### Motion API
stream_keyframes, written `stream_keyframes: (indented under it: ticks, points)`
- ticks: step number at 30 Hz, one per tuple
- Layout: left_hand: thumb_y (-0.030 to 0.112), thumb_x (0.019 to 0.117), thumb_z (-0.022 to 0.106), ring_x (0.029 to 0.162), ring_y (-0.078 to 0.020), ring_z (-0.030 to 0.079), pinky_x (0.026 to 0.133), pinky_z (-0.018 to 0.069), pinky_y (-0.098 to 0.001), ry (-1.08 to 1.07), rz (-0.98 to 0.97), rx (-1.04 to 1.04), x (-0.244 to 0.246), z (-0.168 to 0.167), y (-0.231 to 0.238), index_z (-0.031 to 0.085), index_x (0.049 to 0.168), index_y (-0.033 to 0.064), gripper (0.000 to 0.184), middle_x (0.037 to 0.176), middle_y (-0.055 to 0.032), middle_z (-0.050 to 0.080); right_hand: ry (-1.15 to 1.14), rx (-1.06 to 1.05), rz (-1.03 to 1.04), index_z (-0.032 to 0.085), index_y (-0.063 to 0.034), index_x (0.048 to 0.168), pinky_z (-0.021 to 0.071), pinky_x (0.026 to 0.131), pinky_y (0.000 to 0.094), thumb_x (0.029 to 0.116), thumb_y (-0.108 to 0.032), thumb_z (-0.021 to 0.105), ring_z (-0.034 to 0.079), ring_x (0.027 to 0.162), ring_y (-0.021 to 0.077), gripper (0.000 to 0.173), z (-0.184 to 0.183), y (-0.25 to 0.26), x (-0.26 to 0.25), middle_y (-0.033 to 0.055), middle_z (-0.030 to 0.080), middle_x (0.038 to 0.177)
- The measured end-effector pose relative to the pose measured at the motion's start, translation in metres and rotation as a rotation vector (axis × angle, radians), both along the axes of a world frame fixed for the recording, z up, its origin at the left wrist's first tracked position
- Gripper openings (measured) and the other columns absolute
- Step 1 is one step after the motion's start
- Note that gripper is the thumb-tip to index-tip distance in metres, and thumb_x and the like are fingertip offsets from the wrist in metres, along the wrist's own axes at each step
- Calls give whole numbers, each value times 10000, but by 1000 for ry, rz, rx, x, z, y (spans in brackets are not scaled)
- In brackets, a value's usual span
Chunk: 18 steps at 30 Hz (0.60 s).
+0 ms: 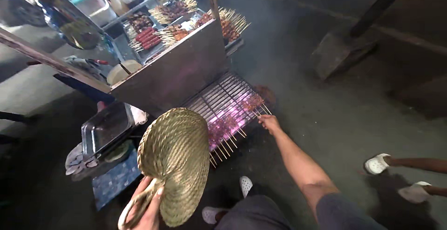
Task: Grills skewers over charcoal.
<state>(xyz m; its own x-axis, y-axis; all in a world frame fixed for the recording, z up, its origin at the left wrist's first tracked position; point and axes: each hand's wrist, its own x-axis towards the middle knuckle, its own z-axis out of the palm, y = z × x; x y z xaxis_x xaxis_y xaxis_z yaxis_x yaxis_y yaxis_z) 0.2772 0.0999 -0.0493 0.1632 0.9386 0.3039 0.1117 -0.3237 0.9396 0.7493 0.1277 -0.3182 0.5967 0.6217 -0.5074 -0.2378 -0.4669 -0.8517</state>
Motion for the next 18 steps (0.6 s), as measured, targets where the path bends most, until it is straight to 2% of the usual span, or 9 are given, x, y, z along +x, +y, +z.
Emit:
stream_keyframes:
  ticks: [2, 3, 4, 5, 7, 9, 12, 15, 18]
  points:
    - [-69, 850, 698, 1194, -122, 648, 1029, 549, -328, -70, 15, -24, -2, 2, 5, 640, 1321, 65, 493, 1316, 28, 682, -115, -88, 22, 718, -54, 1166, 457, 529, 274, 1021, -245, 652, 541, 561, 92, 249, -5, 3, 7, 35, 705, 836]
    - [-71, 850, 695, 1176, -121, 656, 1014, 558, -326, -96, 35, -29, -5, 2, 10, 626, 1333, 55, 503, 1309, 24, 685, -235, -160, 71, 726, -81, 1183, 526, 624, 325, 1011, -281, 663, 624, 674, 132, 271, -3, 1, 7, 53, 730, 931]
    - [-83, 850, 681, 1172, -118, 654, 1011, 558, -322, -102, 78, -13, -10, 0, 16, 597, 1344, 19, 511, 1312, 3, 679, -359, -225, 118, 722, -100, 1226, 573, 818, 433, 1001, -309, 667, 701, 898, 215, 312, 3, -2, 5, 99, 742, 1089]
    - [-91, 854, 661, 1192, -104, 638, 1024, 545, -304, -69, 147, 27, -15, -3, 20, 550, 1356, -42, 517, 1337, -30, 655, -474, -257, 149, 699, -105, 1285, 542, 965, 517, 1001, -327, 655, 694, 1084, 289, 363, 11, -7, -1, 140, 720, 1207]
    - [-77, 880, 648, 1270, -87, 581, 1075, 491, -251, 102, 289, 157, -23, -13, 24, 490, 1316, -189, 477, 1400, -166, 581, -601, -226, 163, 669, -78, 1328, 496, 1030, 579, 1014, -322, 630, 651, 1176, 367, 400, 25, -17, -20, 199, 676, 1270]
    - [-21, 902, 652, 1279, -99, 578, 1086, 474, -235, 197, 289, 197, -21, -24, 22, 503, 1303, -213, 469, 1391, -226, 575, -530, -159, 230, 688, -59, 1283, 527, 986, 564, 1017, -337, 636, 687, 1095, 350, 388, 27, -21, -46, 194, 712, 1189]
    - [-56, 847, 669, 1166, -120, 656, 1002, 557, -291, 13, 115, -58, -2, -34, 21, 549, 1339, -108, 508, 1321, -105, 660, -255, -141, 398, 682, -68, 1269, 595, 755, 446, 1037, -375, 611, 704, 809, 244, 391, 10, -12, -80, 143, 725, 1080]
    - [-47, 886, 649, 1203, -119, 639, 1036, 528, -269, 142, 111, -70, 7, -40, 24, 561, 1350, -91, 474, 1345, -134, 647, -109, -133, 358, 691, -53, 1217, 547, 564, 325, 1050, -313, 605, 636, 586, 143, 321, -2, -2, -100, 72, 748, 912]
    - [-13, 910, 647, 1231, -117, 633, 1068, 507, -253, 246, 118, 56, 4, -39, 20, 585, 1333, -93, 434, 1358, -149, 645, -33, -101, 278, 718, -42, 1178, 473, 512, 271, 1041, -224, 617, 555, 521, 85, 248, -3, -2, -102, 34, 735, 819]
